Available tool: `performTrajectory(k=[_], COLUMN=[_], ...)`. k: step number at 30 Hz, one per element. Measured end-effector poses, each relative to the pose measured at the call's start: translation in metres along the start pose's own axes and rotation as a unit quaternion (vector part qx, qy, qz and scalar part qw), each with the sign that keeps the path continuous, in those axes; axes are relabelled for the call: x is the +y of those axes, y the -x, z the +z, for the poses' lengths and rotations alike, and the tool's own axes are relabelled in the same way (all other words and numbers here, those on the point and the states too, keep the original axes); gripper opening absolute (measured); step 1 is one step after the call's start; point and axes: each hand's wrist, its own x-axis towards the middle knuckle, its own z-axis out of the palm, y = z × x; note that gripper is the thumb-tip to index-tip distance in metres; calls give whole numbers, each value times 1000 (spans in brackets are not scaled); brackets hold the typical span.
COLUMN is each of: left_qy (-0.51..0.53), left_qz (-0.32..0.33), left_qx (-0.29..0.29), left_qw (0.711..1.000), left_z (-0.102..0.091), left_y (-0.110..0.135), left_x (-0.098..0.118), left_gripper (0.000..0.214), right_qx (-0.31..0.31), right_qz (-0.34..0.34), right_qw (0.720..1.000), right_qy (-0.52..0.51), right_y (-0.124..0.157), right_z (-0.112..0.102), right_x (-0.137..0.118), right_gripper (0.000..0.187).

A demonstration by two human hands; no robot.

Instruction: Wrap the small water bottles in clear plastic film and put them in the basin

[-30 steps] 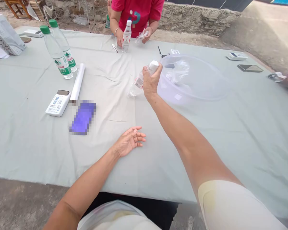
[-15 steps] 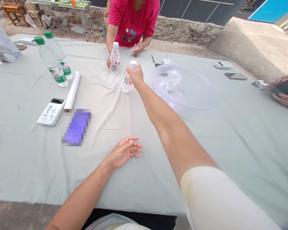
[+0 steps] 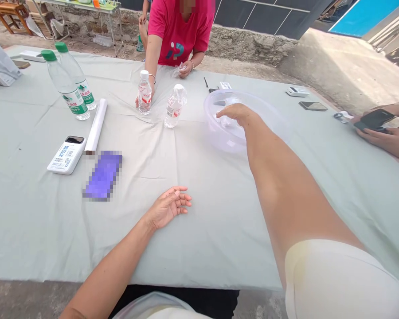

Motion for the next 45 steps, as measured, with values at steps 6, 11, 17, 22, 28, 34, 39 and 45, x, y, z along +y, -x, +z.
performTrajectory(k=[6,11,17,22,28,34,39,45], left_qy=[-9,7,79,-21,-146,-306,-380,-430], left_qz=[2,19,39,149,179,94,59,101], left_qx=[-9,-16,-29,67,127,76,75,247], left_qw=[1000,1000,996,986,965,944,920,862], left_z=[-3,-3,1,-3,-3,14,19,16], left_y=[0,2,6,7,15,18,20,31], left_x=[-1,0,6,14,25,11,8,27], left_gripper=[30,39,71,40,36,54,61,30], right_qx=[36,45,-268,-318,-190,-212,-249,-161], right_qz=[155,-37,-9,95,159,151,161,255], right_qw=[983,970,878,837,866,882,894,907], right_qy=[-94,-236,-397,-435,-435,-393,-336,-295], right_y=[20,71,254,323,322,330,335,327], right_z=[-21,-31,-3,21,19,26,31,17], right_x=[11,-29,-64,-37,-7,-20,-35,-26], right_gripper=[24,37,45,38,33,62,34,26])
